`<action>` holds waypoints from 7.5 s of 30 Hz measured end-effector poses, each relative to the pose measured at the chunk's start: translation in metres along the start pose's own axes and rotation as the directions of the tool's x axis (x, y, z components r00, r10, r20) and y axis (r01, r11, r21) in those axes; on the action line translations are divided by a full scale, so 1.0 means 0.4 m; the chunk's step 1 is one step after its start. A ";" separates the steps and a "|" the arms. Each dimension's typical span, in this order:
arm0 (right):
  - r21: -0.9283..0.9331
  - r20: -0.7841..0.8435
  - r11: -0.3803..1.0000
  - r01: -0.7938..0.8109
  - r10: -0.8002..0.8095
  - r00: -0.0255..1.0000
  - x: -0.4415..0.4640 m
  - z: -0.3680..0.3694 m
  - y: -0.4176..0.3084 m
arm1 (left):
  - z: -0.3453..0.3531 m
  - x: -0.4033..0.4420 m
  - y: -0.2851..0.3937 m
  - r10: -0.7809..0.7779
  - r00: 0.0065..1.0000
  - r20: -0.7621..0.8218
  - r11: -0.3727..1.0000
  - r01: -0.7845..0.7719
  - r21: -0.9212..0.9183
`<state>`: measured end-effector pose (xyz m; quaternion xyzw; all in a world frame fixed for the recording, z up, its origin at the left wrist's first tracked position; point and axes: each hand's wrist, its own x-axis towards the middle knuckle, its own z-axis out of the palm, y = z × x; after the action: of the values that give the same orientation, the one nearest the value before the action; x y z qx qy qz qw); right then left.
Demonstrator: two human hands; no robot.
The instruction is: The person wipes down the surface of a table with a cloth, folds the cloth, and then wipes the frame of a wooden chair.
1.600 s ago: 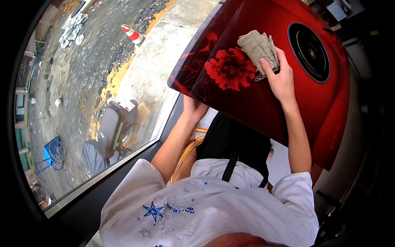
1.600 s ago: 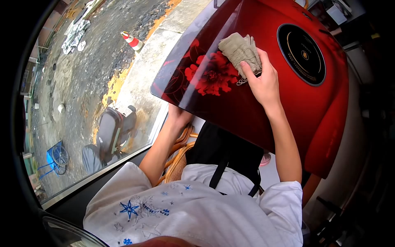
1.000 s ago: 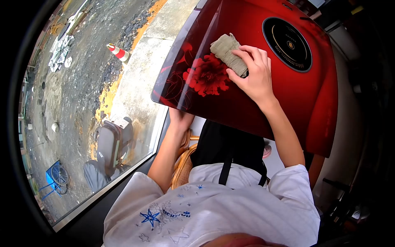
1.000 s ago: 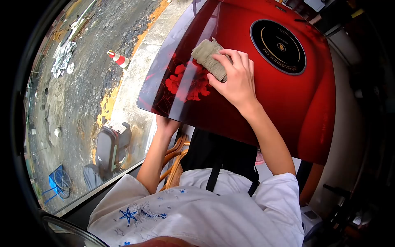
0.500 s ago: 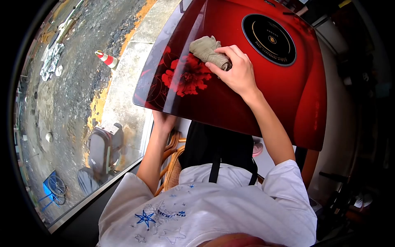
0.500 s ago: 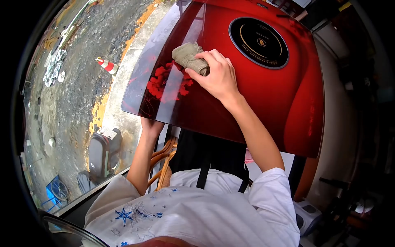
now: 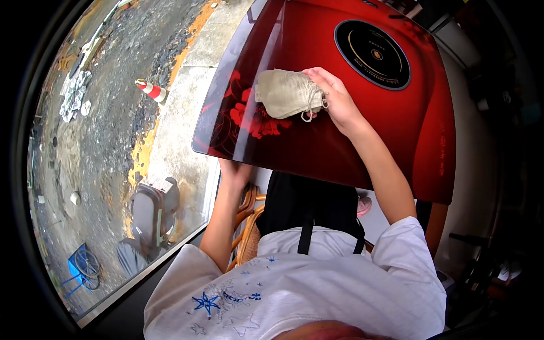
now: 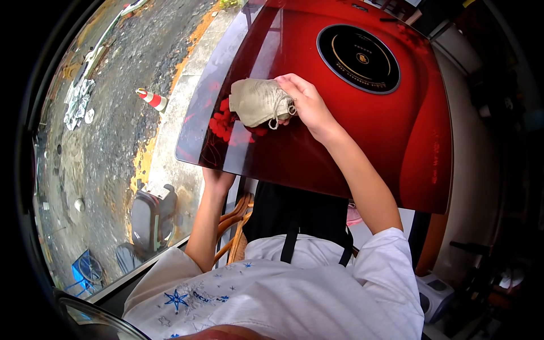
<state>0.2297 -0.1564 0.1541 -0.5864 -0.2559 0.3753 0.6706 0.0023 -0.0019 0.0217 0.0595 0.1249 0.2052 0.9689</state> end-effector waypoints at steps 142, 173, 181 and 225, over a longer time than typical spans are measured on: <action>0.400 -0.116 0.916 -0.037 0.091 0.989 -0.207 -0.326 -0.083 | 0.470 0.341 -0.337 -0.390 0.828 0.402 0.814 0.107 0.571; -0.012 -0.117 0.963 0.269 -0.268 0.956 -0.184 -0.314 -0.042 | 0.479 0.327 -0.372 -0.397 0.864 0.309 0.505 -0.076 0.860; -0.861 -0.509 0.413 -0.297 -0.721 0.471 -0.196 -0.603 -0.117 | 0.476 0.414 -0.289 0.042 0.909 0.414 0.210 -0.413 0.886; -0.762 -0.438 0.640 -0.098 -0.398 0.806 -0.167 -0.600 -0.087 | 0.455 0.429 -0.267 -0.121 0.730 0.672 -0.889 -0.381 0.254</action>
<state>0.3855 -0.3541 0.1511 -0.8693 -0.2258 -0.0192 0.4393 0.2434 -0.0398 0.1416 0.9641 0.0569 0.2472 0.0783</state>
